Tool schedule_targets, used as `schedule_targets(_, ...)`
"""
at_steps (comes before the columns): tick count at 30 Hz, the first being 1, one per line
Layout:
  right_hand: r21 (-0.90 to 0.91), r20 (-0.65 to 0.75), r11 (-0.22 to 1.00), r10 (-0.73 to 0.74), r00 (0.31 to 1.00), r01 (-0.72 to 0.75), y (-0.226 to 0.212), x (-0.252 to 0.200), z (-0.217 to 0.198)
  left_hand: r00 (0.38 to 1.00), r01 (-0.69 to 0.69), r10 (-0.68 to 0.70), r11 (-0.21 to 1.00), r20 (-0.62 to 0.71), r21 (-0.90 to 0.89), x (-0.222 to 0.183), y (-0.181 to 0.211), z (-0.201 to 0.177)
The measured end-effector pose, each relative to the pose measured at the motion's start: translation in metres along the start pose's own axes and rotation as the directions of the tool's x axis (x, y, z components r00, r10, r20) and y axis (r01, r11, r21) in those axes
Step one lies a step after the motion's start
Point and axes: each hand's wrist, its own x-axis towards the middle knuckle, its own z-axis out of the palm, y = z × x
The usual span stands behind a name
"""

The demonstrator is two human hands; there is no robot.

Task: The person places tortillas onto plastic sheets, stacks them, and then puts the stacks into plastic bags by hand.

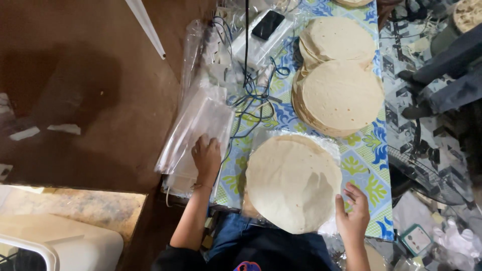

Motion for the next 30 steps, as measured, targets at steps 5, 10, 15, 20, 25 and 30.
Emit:
schedule_targets(5,0.101,-0.014,0.994,-0.038,0.999,0.040,-0.005,-0.001,-0.003,0.986,0.124,-0.127,0.991,0.103,0.040,0.001,-0.019,0.037)
schedule_targets(10,0.136,-0.010,0.990,-0.048,0.999,0.049,0.007,-0.001,-0.005,0.975,0.196,-0.217,0.945,-0.051,-0.263,0.039,-0.040,0.005)
schedule_targets(15,0.105,-0.024,0.992,-0.066,0.998,0.068,-0.007,0.001,-0.004,0.975,0.216,-0.215,0.852,0.057,-0.478,0.086,-0.051,-0.043)
schedule_targets(20,0.074,-0.030,0.995,-0.061,0.998,0.063,-0.016,0.003,-0.004,0.958,0.280,-0.260,0.940,0.121,-0.196,0.117,-0.055,-0.077)
schedule_targets(25,0.141,-0.015,0.985,-0.096,0.995,0.097,-0.024,0.007,-0.001,0.929,0.060,-0.136,0.973,-0.344,-0.223,0.140,-0.063,-0.097)
schedule_targets(30,0.104,-0.004,0.988,-0.119,0.993,0.119,-0.042,0.009,0.013,0.853,-0.182,-0.037,0.914,-0.521,-0.363,0.111,-0.038,-0.093)
